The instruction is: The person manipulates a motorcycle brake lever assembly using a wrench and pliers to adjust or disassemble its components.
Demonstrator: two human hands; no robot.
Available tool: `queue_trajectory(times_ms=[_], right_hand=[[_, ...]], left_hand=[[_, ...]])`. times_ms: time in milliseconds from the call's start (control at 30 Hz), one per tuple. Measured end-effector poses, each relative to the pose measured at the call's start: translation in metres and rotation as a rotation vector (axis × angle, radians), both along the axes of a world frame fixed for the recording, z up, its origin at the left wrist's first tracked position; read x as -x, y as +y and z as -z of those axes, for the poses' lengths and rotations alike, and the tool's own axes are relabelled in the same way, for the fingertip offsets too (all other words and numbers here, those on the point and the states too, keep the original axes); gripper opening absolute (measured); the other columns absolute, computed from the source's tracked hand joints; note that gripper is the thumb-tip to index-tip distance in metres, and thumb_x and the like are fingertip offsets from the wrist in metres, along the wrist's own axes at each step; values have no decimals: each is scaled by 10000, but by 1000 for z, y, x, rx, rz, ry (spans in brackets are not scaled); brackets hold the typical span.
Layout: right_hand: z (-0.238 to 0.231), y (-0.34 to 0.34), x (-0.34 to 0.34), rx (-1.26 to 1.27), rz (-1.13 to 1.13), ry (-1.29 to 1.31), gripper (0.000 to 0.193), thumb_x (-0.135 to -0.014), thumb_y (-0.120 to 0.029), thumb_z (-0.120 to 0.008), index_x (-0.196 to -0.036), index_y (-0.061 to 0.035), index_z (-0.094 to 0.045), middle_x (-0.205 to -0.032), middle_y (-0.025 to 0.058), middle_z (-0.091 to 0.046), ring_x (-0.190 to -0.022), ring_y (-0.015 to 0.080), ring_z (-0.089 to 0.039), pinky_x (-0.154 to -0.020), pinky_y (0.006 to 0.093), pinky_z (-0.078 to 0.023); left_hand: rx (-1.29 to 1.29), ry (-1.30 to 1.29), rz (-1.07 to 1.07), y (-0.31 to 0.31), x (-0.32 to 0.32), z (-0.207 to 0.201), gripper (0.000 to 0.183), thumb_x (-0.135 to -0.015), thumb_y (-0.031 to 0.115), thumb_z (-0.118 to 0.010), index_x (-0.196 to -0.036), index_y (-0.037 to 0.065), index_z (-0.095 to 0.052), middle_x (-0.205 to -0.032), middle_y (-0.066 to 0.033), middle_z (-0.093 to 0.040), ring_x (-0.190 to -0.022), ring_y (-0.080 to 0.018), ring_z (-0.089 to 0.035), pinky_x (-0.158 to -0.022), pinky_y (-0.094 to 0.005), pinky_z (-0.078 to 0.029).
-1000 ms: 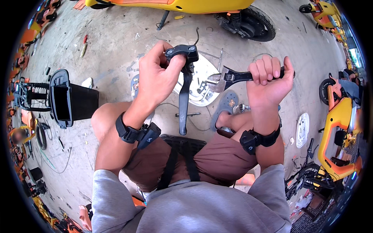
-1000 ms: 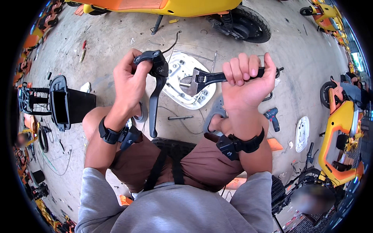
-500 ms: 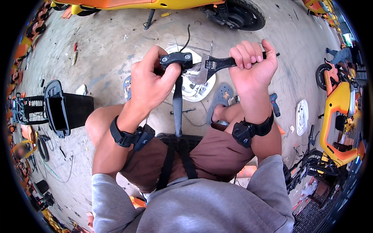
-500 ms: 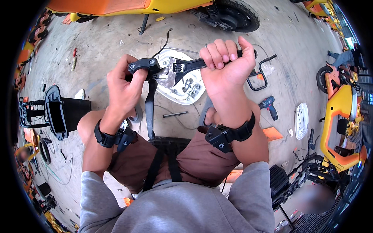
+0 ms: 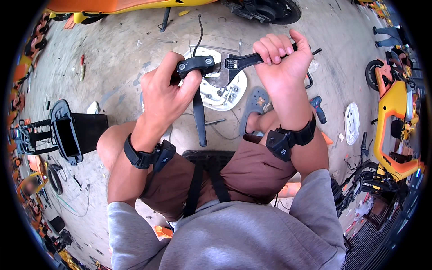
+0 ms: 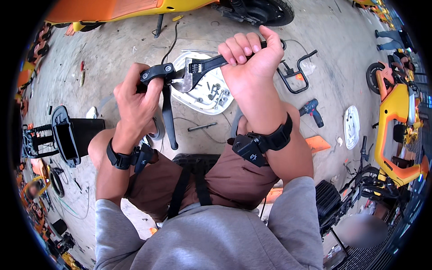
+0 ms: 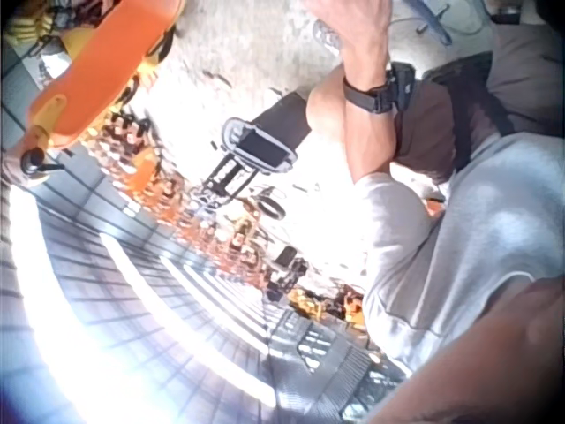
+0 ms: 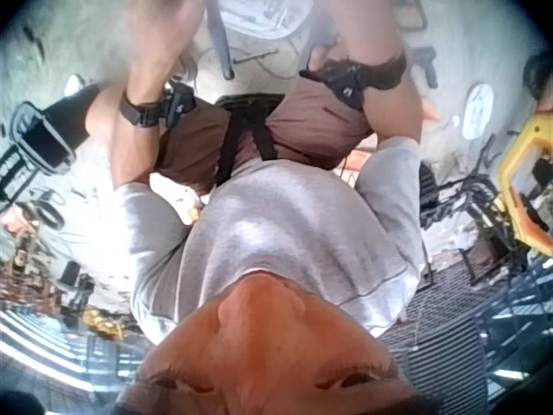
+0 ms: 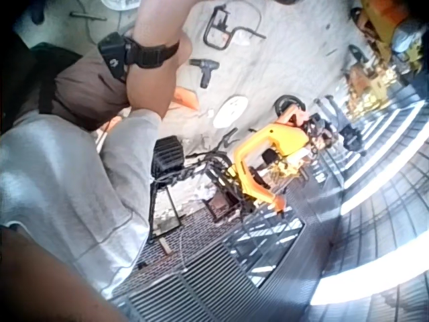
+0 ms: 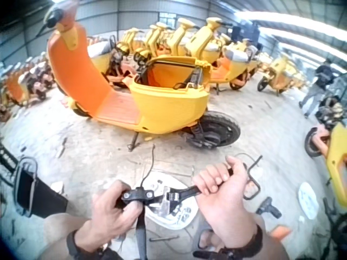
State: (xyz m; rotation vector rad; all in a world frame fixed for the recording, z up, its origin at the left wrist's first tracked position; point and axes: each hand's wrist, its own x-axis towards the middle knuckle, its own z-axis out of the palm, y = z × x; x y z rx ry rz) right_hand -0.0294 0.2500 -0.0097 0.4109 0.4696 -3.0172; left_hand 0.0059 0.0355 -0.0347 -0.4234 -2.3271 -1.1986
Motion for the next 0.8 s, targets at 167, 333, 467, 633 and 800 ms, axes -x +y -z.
queue_trajectory(times_ms=[167,333,467,633,800], right_hand=[[6,3,8,36,-25,-143,418,-856,-268,-477,-516,-152,-263,-489,-26,-256,-428,120,-231,-448,281,-216],[5,0,4,49,-3,-110,425,-861,-283,-474,-517,-156,-259,-489,-24,-258,-425,122,-215,-446,286,-211],[-1,-6,-1,-67,41,-39,428,-860,-296,-463,-516,-159,-250,-485,-23,-251,-426,119,-194,-442,293,-201],[-4,-6,-4,-109,47,26,425,-866,-284,-440,-510,-161,-244,-478,-23,-239,-421,117,-189,-437,291,-198],[-14,-5,-8,-204,28,155,432,-878,-273,-419,-501,-159,-240,-470,-22,-234,-408,115,-187,-425,287,-195]], left_hand=[[28,72,16,1,-2,0,117,-712,58,-661,-758,14,-563,-484,-65,-445,-391,-138,-429,-407,-270,-370],[30,71,8,1,-2,2,116,-712,45,-662,-775,14,-569,-489,-65,-447,-399,-135,-433,-417,-261,-377],[4,15,-7,2,-3,2,106,-737,49,-656,-787,9,-572,-500,-63,-455,-408,-126,-433,-424,-254,-380],[-133,-179,-31,5,-3,3,99,-782,66,-629,-802,-7,-565,-511,-52,-461,-455,-74,-435,-440,-249,-372],[-269,-346,-1,7,-1,1,126,-813,97,-604,-785,-20,-566,-531,-7,-469,-515,-41,-418,-467,-232,-349]])
